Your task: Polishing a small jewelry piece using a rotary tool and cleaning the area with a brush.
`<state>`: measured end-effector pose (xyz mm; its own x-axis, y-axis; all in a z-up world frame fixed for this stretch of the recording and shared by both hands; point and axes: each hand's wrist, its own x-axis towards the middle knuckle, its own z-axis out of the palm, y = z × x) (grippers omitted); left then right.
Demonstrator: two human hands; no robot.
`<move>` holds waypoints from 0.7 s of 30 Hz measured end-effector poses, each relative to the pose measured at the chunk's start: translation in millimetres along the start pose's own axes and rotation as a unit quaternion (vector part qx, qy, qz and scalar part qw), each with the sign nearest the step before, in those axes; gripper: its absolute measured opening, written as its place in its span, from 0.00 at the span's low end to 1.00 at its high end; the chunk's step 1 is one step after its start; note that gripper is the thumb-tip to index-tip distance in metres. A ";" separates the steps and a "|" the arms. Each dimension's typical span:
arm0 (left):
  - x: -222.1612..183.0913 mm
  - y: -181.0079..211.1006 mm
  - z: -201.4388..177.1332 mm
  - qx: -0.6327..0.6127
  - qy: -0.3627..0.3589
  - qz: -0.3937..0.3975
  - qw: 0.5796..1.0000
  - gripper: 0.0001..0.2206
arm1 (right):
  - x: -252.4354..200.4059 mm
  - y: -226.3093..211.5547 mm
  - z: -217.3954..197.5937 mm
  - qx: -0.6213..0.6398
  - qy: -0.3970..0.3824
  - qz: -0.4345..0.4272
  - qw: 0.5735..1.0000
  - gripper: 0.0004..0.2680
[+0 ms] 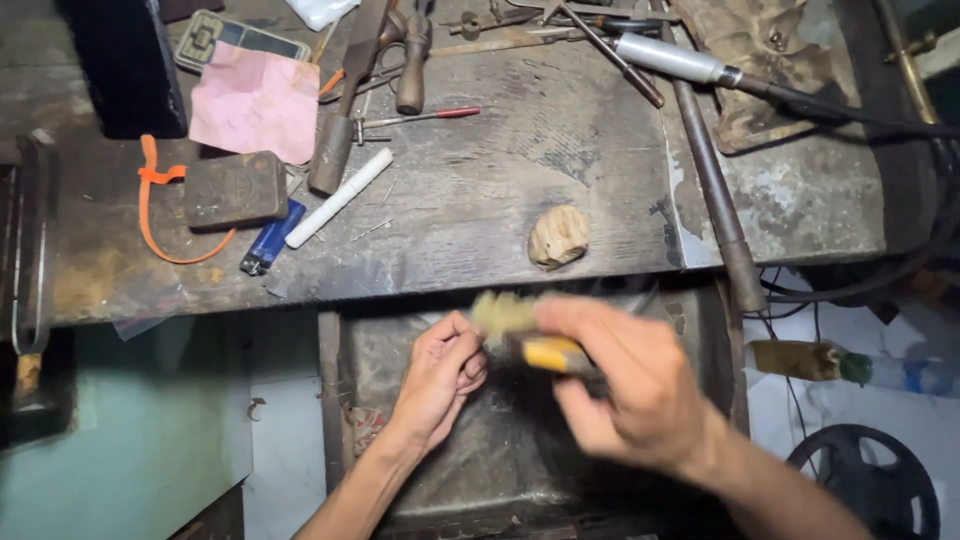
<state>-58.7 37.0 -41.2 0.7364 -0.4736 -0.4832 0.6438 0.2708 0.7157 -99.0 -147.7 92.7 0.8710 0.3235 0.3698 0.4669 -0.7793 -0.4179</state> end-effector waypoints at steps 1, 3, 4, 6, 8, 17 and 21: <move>-0.6 -2.2 4.4 -0.054 -0.006 -0.015 0.998 0.11 | -11.0 -6.7 5.9 0.087 0.037 0.057 0.994 0.12; -3.1 -12.4 15.6 -0.106 -0.012 -0.032 0.994 0.09 | -33.3 -4.3 29.9 0.174 0.075 0.115 0.975 0.10; -4.9 -20.5 22.0 -0.164 0.020 -0.064 0.984 0.03 | -44.6 4.7 48.1 0.136 0.080 0.166 0.973 0.07; -10.7 -23.9 29.3 -0.218 0.052 -0.100 0.969 0.09 | -64.1 17.1 63.4 0.098 0.085 0.221 0.967 0.09; -14.4 -12.6 32.2 -0.148 0.010 -0.081 0.986 0.13 | -75.6 29.6 56.6 -0.061 0.158 0.246 0.954 0.10; -32.9 24.8 17.5 0.349 -0.116 0.149 0.918 0.22 | -94.2 22.1 40.3 0.068 0.035 0.235 0.969 0.10; -11.7 44.7 -10.3 0.415 -0.091 0.198 0.883 0.18 | -142.4 7.3 73.4 0.245 -0.221 0.238 0.913 0.03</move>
<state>-36.4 63.2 -8.7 0.7751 -0.6271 -0.0766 -0.0868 -0.2258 0.9703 -208.4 -160.1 -23.9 0.9193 0.2801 -0.2764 -0.0629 -0.5887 -0.8059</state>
